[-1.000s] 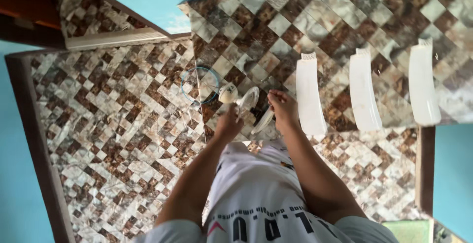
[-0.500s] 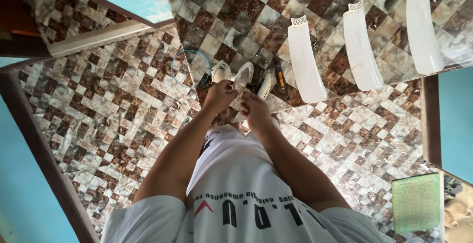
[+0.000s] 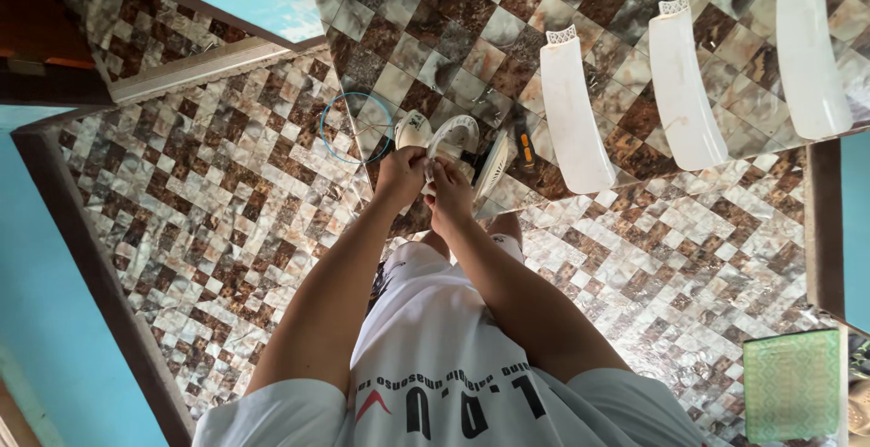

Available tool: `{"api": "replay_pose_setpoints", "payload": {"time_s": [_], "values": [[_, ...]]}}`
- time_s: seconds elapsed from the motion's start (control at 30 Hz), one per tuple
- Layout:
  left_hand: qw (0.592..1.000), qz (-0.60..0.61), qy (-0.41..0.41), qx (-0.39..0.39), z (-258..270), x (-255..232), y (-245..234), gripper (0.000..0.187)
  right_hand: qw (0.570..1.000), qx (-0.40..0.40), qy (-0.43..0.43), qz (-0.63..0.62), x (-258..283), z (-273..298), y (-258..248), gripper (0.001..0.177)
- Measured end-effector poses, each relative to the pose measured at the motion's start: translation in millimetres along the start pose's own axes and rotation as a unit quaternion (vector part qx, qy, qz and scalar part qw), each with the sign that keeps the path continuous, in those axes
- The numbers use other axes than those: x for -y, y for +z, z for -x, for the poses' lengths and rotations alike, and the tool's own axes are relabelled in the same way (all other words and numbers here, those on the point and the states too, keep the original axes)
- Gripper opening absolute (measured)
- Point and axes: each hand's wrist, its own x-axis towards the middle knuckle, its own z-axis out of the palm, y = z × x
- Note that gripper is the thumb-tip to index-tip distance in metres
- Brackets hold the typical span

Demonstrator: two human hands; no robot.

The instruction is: The person disassembles a white electric fan by removing the front grille and fan blades, then reassembles it by reattaching the blades and securing the grille. The person uses a screwdriver to loosen and tighten screws during the process.

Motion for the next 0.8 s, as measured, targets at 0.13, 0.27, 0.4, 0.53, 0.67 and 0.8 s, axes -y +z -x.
{"api": "replay_pose_setpoints", "payload": {"time_s": [0.13, 0.27, 0.4, 0.53, 0.67, 0.8], "values": [[1.000, 0.014, -0.005, 0.004, -1.8, 3.0, 0.3, 0.024, 1.000, 0.005, 0.006, 0.006, -0.5, -7.4, -1.7, 0.021], [0.999, 0.035, -0.035, 0.017, -1.6, 3.2, -1.0, 0.024, 1.000, -0.007, 0.014, 0.013, -3.8, -8.8, -4.0, 0.024], [0.993, 0.072, -0.080, 0.039, -1.5, -0.4, -2.0, 0.025, 1.000, 0.011, 0.001, -0.025, -3.7, -8.9, -1.5, 0.025], [0.987, 0.118, -0.101, 0.051, -2.4, -0.4, -2.5, 0.024, 0.999, 0.011, 0.018, -0.031, 0.4, -6.3, 1.3, 0.023], [0.984, 0.125, -0.118, 0.057, -4.3, 1.7, -2.9, 0.024, 0.994, 0.044, 0.073, -0.067, 8.1, -5.0, 1.9, 0.021], [0.981, 0.139, -0.124, 0.055, -6.0, 4.2, -1.2, 0.024, 0.991, 0.082, 0.074, -0.082, 10.3, -7.0, -1.4, 0.021]]}}
